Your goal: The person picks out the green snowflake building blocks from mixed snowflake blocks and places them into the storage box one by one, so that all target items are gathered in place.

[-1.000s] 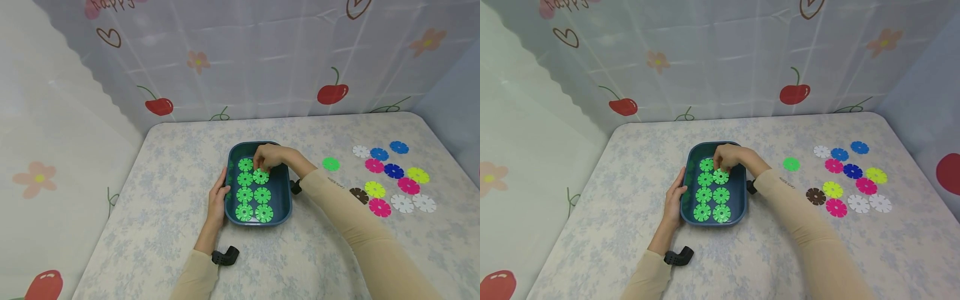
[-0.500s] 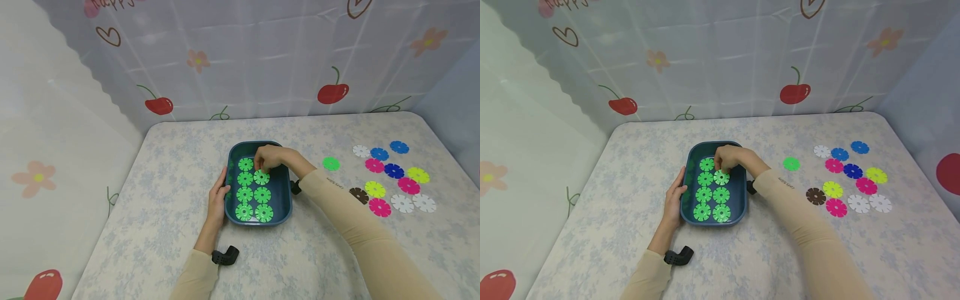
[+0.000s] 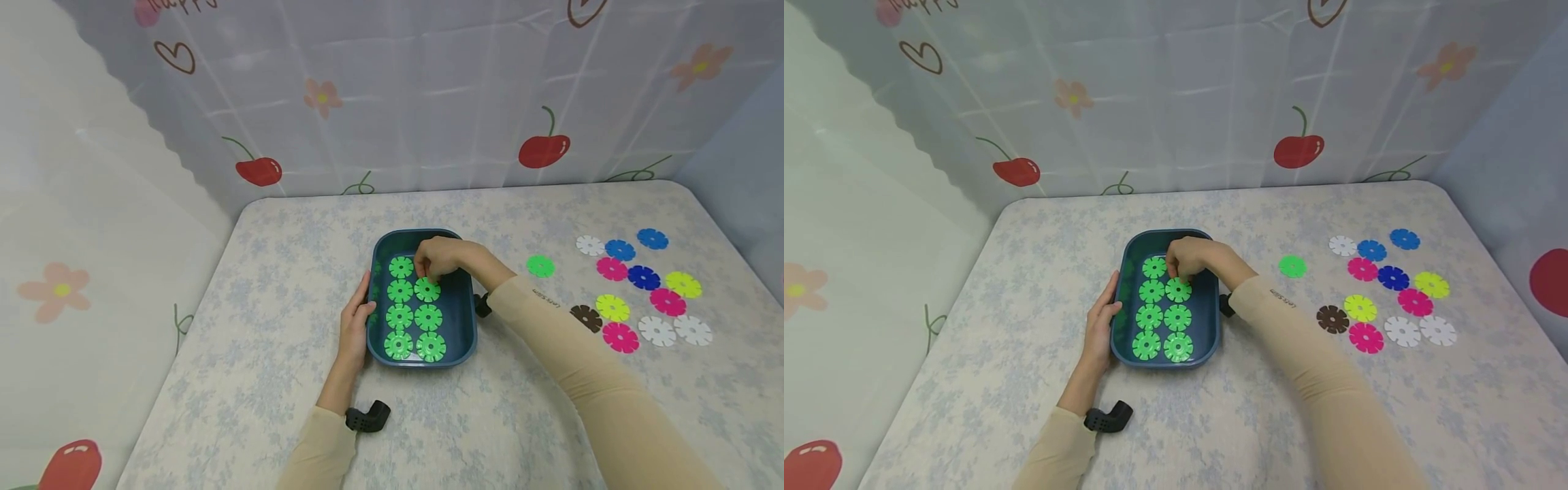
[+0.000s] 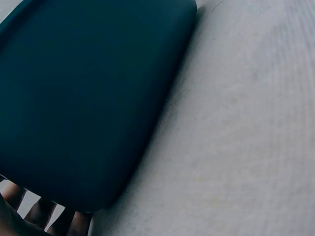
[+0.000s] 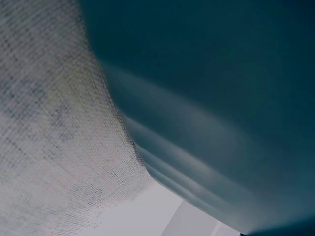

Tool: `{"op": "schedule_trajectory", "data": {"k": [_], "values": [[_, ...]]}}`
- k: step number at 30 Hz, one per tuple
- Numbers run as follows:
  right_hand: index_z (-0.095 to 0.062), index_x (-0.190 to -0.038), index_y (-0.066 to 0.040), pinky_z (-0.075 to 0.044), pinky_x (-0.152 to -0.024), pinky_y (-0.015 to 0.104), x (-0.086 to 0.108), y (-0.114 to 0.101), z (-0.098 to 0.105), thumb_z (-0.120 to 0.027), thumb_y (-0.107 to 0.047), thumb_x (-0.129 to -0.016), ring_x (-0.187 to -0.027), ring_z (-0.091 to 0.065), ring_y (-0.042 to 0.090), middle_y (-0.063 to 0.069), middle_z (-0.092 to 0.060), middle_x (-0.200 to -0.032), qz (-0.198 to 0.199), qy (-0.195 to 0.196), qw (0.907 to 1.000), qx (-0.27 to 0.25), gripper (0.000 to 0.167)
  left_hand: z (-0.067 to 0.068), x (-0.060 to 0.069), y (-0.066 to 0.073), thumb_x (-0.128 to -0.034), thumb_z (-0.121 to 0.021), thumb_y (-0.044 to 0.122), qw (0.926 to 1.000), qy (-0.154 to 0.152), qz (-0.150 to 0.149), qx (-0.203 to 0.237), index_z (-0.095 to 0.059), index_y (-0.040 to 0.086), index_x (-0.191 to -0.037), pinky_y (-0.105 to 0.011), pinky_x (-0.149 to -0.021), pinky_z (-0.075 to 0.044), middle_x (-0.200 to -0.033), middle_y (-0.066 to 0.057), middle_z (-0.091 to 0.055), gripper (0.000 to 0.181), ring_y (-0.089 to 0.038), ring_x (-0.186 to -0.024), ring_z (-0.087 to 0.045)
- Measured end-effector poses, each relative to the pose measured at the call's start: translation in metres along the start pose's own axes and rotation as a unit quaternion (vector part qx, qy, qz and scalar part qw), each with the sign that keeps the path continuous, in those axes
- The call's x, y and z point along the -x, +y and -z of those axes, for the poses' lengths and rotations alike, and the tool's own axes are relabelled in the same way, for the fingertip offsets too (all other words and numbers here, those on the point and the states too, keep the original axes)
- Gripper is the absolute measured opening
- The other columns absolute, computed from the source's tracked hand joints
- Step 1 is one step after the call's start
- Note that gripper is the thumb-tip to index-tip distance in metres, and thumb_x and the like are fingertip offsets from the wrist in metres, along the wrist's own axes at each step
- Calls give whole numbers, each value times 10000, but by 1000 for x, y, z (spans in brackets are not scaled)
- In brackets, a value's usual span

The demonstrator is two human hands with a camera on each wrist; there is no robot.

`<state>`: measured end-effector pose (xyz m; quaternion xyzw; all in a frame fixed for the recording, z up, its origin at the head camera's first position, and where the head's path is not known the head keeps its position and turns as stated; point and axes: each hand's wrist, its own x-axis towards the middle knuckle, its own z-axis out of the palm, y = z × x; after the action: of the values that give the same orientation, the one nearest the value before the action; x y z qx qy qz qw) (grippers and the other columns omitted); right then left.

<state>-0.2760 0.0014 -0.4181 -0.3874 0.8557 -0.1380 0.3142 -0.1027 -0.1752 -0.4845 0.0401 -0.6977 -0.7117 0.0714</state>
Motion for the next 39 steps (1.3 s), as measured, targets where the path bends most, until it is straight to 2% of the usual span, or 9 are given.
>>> {"op": "schedule_trajectory", "data": {"k": [19,23,26,30,32,35,39], "values": [[-708,-878,-111,-455,-650,283,4,2,0,-692,3,-828,-722,-549,177,28,-654,-839,-7,70,10000,19,125,-3,-1,-1,-974,-383,90,10000,-34,-62,61,-313,153,-1544,-412,-1228,-154,-1618,-12,-253,578,-151,-1505,-184],[-714,-915,-85,-484,-671,287,8,4,1,-694,1,-839,-742,-576,173,41,-656,-841,257,288,9991,-190,117,-5,-2,-2,-977,-383,96,10000,-31,-50,53,-312,158,-1544,-417,-1227,-157,-1617,1,-254,575,-152,-1505,-184],[-710,-976,-51,-515,-709,297,13,6,3,-687,1,-858,-790,-600,171,78,-666,-894,659,538,9953,-461,131,-5,-1,-3,-979,-381,93,10000,-22,-33,42,-317,176,-1542,-416,-1226,-162,-1615,12,-258,572,-148,-1504,-188],[-694,-1050,-15,-542,-763,323,27,7,10,-669,6,-878,-856,-621,189,161,-673,-989,1181,893,9851,-871,175,-5,-1,-5,-980,-377,72,10000,10,-31,33,-329,184,-1537,-423,-1225,-162,-1611,13,-267,571,-156,-1504,-190],[-692,-1065,-21,-546,-779,339,39,6,15,-670,-2,-883,-871,-626,199,174,-675,-1006,1266,1095,9806,-1017,184,-5,-1,-4,-979,-380,69,10000,27,-29,21,-333,182,-1536,-428,-1224,-162,-1610,12,-270,571,-159,-1505,-190],[-698,-1077,-53,-543,-794,352,60,7,23,-682,-37,-887,-880,-622,195,127,-684,-987,1130,1470,9776,-1001,192,-4,-1,-3,-978,-390,70,10000,76,-19,0,-333,160,-1537,-438,-1222,-168,-1610,3,-274,569,-167,-1505,-193],[-696,-1101,-49,-543,-802,380,92,18,30,-691,-56,-881,-911,-629,210,98,-691,-1001,734,1949,9738,-910,220,-2,0,0,-976,-399,75,9999,152,-34,-2,-334,138,-1535,-430,-1218,-183,-1611,-15,-274,567,-162,-1503,-202]]}}
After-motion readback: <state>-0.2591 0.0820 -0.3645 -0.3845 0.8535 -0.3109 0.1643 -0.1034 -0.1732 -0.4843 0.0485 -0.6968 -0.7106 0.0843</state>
